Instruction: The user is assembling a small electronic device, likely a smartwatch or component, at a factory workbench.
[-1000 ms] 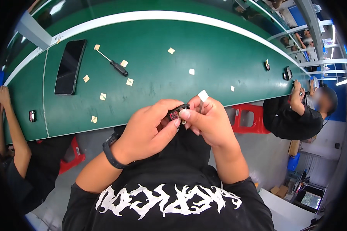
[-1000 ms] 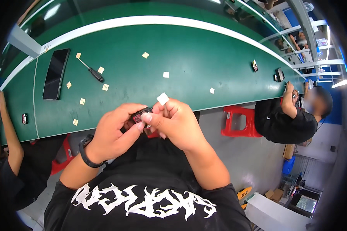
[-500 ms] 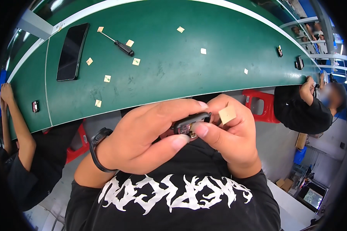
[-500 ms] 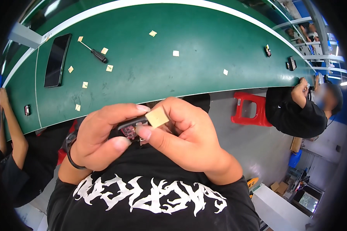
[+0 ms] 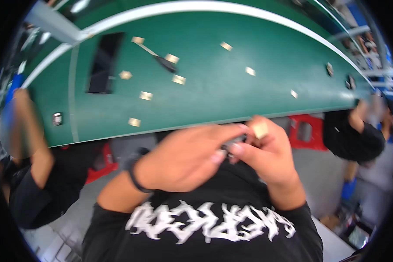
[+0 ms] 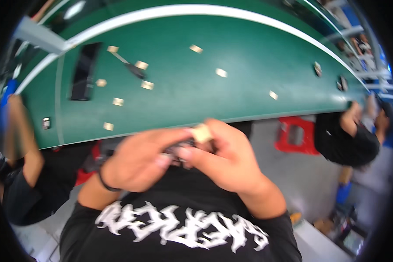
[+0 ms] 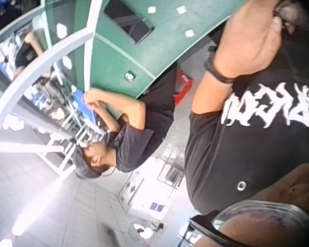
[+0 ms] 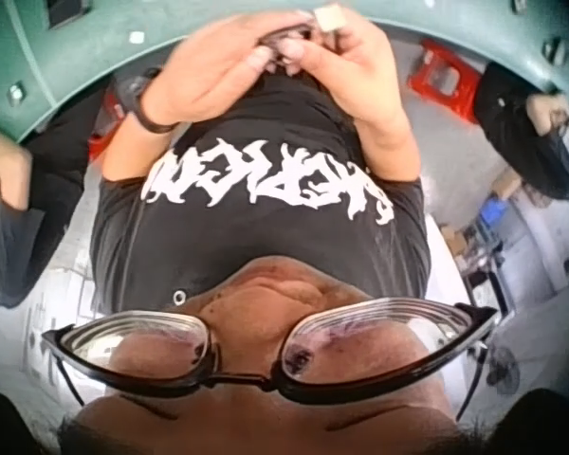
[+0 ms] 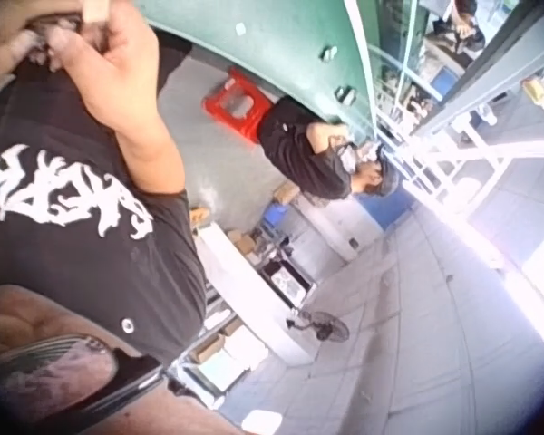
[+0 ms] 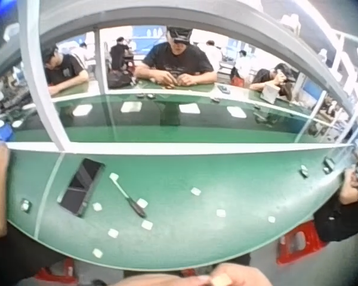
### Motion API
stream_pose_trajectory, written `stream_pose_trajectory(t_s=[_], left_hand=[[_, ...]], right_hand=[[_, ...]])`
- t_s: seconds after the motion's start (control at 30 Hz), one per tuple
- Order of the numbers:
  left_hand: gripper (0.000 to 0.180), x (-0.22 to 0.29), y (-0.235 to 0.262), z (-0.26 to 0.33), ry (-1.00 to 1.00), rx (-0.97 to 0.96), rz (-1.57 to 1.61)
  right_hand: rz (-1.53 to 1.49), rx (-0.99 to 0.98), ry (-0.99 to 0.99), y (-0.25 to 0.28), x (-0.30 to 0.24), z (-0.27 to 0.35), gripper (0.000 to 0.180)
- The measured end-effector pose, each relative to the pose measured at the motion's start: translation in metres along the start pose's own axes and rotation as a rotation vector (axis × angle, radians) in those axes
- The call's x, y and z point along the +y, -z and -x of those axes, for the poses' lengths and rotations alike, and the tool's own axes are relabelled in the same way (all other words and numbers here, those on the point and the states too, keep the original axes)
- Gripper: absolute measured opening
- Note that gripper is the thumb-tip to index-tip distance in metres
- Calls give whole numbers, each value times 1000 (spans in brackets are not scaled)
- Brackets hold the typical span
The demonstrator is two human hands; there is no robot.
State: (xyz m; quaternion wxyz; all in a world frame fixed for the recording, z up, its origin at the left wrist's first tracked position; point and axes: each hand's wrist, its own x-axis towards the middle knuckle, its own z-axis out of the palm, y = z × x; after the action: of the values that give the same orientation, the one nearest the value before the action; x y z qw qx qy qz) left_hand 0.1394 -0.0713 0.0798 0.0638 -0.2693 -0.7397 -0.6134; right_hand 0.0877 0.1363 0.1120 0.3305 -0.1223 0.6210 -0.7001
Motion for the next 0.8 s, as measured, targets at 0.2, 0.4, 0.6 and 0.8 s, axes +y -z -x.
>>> stream_pose_trajectory(t_s=[0.2, 0.4, 0.6, 0.8], left_hand=[[34, -6, -7, 24, 322, 139, 261], [25, 2, 34, 61, 644, 644, 308], [21, 9, 116, 129, 640, 1066, -499], [25, -6, 181, 177, 804, 897, -827]], right_hand=[[-129, -108, -201, 20, 26, -15, 29], [437, 378, -31, 117, 9, -27, 26], [1186, 1060, 164, 257, 11, -22, 40], [1183, 1387, -211, 362, -2, -39, 71]])
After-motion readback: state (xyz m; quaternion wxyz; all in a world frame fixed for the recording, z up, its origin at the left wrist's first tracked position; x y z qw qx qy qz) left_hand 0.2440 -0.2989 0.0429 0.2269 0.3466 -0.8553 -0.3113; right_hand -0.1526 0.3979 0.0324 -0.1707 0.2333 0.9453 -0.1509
